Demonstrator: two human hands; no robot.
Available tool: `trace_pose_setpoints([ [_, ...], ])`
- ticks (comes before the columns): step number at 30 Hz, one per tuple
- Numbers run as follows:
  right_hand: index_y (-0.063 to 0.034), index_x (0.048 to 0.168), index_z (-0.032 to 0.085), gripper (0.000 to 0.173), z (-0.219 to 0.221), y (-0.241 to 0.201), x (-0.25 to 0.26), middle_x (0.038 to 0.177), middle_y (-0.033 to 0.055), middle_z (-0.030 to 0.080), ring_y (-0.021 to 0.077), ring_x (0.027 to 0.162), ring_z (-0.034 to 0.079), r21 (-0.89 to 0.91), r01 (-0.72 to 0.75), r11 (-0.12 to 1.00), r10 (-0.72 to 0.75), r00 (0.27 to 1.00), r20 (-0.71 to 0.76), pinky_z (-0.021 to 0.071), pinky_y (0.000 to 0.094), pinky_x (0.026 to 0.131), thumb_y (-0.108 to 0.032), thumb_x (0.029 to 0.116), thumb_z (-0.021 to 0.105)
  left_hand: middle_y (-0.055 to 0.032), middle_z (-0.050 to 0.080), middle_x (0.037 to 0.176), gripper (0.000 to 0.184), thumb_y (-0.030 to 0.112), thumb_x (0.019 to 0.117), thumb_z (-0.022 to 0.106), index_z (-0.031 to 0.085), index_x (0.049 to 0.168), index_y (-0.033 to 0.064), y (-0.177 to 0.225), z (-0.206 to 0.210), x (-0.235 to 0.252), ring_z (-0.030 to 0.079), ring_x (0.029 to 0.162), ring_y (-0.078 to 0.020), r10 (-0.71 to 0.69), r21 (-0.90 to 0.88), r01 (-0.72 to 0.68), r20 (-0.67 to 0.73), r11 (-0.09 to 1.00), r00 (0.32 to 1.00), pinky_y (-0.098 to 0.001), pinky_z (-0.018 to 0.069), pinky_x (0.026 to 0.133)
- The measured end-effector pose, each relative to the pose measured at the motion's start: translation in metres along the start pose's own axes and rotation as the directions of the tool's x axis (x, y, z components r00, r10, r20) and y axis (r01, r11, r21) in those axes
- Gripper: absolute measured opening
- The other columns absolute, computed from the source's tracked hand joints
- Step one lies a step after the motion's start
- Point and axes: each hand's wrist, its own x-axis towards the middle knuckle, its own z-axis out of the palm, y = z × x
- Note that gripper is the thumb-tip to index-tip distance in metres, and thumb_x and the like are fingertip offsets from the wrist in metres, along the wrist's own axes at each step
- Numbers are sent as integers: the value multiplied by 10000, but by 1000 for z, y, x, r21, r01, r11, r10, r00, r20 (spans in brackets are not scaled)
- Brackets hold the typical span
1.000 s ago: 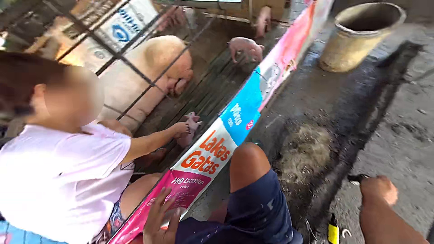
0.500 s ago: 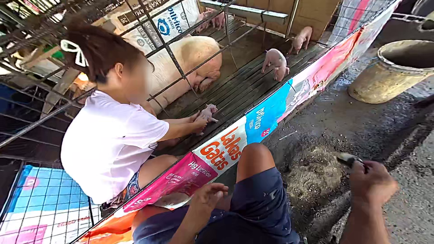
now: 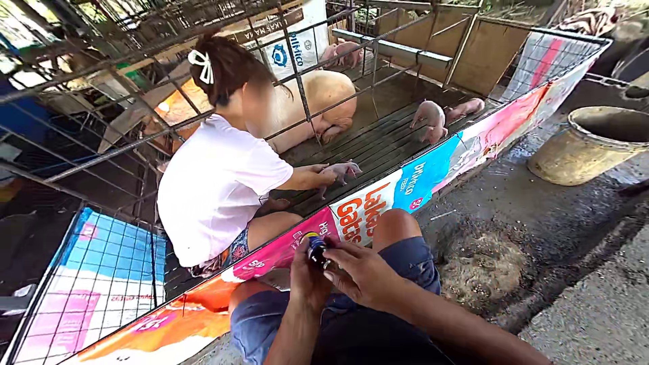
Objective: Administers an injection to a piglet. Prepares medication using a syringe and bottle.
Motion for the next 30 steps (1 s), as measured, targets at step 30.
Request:
trace_pose_setpoints([
  [30, -65, 1184, 736, 230, 28, 23, -10, 868, 64, 617, 162, 854, 578, -155, 89, 984, -149, 887, -438, 501, 259, 799, -113, 991, 620, -189, 712, 1096, 475, 141, 846, 787, 648, 1288, 36, -2, -42, -9, 729, 912, -254, -9, -133, 92, 520, 987, 854, -376, 610, 803],
])
